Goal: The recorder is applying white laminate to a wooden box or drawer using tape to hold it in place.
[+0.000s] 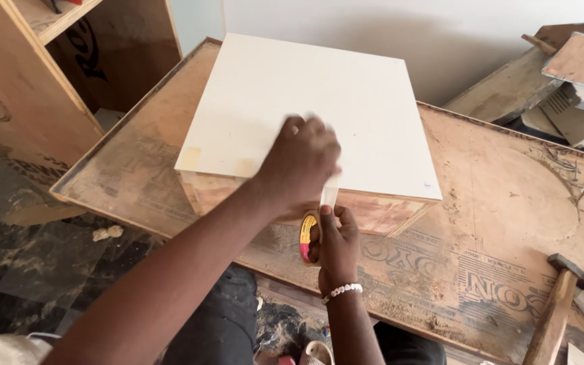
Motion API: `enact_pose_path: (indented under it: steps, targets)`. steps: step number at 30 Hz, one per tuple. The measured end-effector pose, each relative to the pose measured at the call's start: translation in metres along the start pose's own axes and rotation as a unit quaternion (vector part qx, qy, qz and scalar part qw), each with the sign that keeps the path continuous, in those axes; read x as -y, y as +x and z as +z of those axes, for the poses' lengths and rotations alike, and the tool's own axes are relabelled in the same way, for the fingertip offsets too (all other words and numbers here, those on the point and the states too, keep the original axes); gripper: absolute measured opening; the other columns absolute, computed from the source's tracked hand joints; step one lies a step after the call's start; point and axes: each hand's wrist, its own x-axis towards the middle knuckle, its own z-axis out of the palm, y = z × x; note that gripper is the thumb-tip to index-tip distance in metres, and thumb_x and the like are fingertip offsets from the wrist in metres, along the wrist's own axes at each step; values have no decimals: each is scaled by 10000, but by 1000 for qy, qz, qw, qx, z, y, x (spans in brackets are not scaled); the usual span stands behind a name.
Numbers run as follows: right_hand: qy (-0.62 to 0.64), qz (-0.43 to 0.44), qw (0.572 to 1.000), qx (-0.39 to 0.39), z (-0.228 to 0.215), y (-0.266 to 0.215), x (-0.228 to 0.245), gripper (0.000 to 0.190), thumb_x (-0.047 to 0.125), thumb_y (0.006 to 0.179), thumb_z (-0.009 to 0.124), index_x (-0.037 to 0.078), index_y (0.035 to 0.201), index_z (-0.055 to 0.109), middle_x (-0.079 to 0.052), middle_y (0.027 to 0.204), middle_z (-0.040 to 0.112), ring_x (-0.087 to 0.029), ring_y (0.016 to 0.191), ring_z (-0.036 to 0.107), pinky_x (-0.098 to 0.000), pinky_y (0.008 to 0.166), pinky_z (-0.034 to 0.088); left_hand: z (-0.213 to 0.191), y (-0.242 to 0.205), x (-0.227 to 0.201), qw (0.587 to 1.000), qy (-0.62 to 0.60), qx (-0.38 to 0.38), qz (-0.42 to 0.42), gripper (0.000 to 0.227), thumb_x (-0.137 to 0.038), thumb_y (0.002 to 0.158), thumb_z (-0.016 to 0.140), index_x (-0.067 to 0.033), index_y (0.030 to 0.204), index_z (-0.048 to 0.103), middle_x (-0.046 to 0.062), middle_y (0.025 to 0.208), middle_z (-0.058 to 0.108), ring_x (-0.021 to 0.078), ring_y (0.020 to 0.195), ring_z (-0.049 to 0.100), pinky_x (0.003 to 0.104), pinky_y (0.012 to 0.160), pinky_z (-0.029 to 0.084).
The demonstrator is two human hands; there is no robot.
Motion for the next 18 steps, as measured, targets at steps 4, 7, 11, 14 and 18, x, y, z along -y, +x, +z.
enact_pose_path:
  steps: [4, 7, 11, 14, 18]
  targets:
    - [-37, 48, 998, -24, -2, 0, 1, 209, 297, 1025, 577, 95, 1026, 633, 13, 565, 544, -54, 395, 420, -231, 345, 296, -5, -13, -7, 997, -15, 14, 69, 375, -442, 873, 847, -124, 982, 681, 48, 1022, 702, 210, 1022, 592, 438, 992, 433]
    - [-16, 18, 1000, -2, 5, 2, 7, 235, 297, 1044, 561, 78, 1014, 638, 6, 585, 572, -51, 400, 430, -222, 351, 324, -5, -15, -10, 996, -80, 30, 36, 383, -394, 766, 864, -151, 976, 657, 36, 1045, 673, 198, 1033, 587, 431, 982, 419]
    - [-8, 37, 999, -17, 10, -3, 15, 171, 264, 1032, 550, 105, 1004, 607, -10, 587, 569, -63, 382, 414, -234, 342, 316, -5, -13, -11, 998, -17, 41, 44, 433, -342, 721, 891, -177, 1003, 606, 20, 1085, 601, 206, 1095, 551, 460, 969, 383]
    - [-6, 26, 999, -23, 9, 6, 6, 147, 228, 1033, 560, 93, 996, 604, -15, 602, 593, -60, 392, 427, -231, 349, 324, -1, -13, -12, 998, 6, 38, 47, 475, -334, 710, 902, -180, 1035, 592, 21, 1100, 578, 217, 1104, 536, 472, 950, 377]
    - [-95, -85, 990, -56, 11, 16, -27, 213, 209, 1060, 561, 28, 948, 573, -48, 592, 604, -67, 430, 504, -250, 347, 366, 13, -17, -12, 996, 40, -7, 79, 546, -349, 703, 905, -150, 1110, 599, 70, 1147, 588, 246, 1083, 543, 484, 914, 409]
